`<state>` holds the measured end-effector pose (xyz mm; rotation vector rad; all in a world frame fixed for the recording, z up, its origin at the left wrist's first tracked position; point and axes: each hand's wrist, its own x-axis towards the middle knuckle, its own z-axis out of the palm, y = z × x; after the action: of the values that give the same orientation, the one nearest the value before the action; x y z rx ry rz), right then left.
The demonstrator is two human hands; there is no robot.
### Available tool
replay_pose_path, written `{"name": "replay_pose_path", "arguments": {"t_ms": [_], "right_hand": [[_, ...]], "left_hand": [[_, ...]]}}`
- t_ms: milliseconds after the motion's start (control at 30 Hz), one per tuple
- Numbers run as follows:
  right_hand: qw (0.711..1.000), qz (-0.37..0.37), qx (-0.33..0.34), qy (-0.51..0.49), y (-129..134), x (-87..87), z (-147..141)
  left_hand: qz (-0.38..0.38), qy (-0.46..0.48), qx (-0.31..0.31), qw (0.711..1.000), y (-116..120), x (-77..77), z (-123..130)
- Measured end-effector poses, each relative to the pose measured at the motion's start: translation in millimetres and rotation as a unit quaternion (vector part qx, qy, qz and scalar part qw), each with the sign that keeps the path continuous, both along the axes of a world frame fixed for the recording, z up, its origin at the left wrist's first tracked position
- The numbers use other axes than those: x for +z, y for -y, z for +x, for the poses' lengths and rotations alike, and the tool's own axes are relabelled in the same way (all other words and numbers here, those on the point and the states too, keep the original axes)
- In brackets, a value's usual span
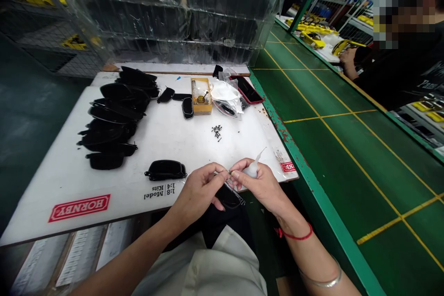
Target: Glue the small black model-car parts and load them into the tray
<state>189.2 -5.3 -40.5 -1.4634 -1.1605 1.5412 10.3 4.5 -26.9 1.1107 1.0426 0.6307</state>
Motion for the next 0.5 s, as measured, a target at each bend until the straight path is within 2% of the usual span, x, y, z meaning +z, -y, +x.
{"name": "replay_pose_path", "arguments": {"t_ms": [267,500], "right_hand": [[0.999,0.036,-0.002,0.036,1.3,2.6,-3.1],[0.994,0.065,-0.026,0.081,1.9,2.0,-6.2]], "left_hand": [[-0.032,0.039,0.014,0.999,-0.7,-3.1,-0.1],[0.004,-0.012,0.013,1.0,-0.4,0.3,0.3]]}}
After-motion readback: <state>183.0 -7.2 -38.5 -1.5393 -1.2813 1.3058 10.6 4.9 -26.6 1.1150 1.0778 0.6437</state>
